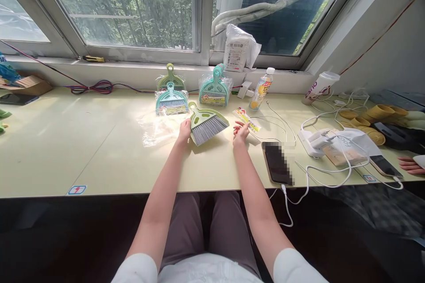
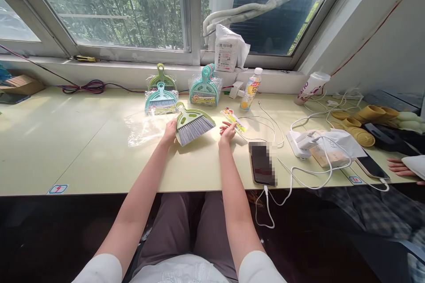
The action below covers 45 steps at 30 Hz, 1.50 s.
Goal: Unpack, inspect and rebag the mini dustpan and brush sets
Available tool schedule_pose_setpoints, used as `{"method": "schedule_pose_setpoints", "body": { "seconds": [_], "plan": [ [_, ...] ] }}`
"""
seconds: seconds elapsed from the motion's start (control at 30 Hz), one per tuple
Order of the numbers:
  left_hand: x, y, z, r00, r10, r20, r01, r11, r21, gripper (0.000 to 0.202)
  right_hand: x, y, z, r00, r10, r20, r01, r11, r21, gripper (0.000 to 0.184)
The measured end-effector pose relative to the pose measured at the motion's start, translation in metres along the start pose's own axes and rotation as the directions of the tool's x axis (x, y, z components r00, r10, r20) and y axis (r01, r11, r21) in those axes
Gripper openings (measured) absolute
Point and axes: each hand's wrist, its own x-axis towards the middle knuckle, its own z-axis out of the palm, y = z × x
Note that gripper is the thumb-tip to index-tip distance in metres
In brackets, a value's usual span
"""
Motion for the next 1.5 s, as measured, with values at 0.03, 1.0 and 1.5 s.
{"method": "schedule_pose_setpoints", "body": {
  "seconds": [0.03,1.0,1.5],
  "plan": [
    [0.001,0.000,0.000,1.000,0.025,0.001,-0.025,1.000,0.016,0.027,0.001,-0.003,-0.003,0.999,-0.003,-0.034,0.004,0.999,0.032,0.072],
    [-0.020,0.007,0.024,0.925,0.286,0.251,-0.374,0.802,0.466,0.039,-0.061,0.007,0.031,0.641,-0.524,0.561,0.755,0.299,-0.583,0.020],
    [-0.027,0.016,0.031,0.879,0.352,0.323,-0.476,0.685,0.552,0.044,-0.057,-0.010,0.031,0.699,-0.592,0.401,0.707,0.490,-0.509,0.015]
  ]
}}
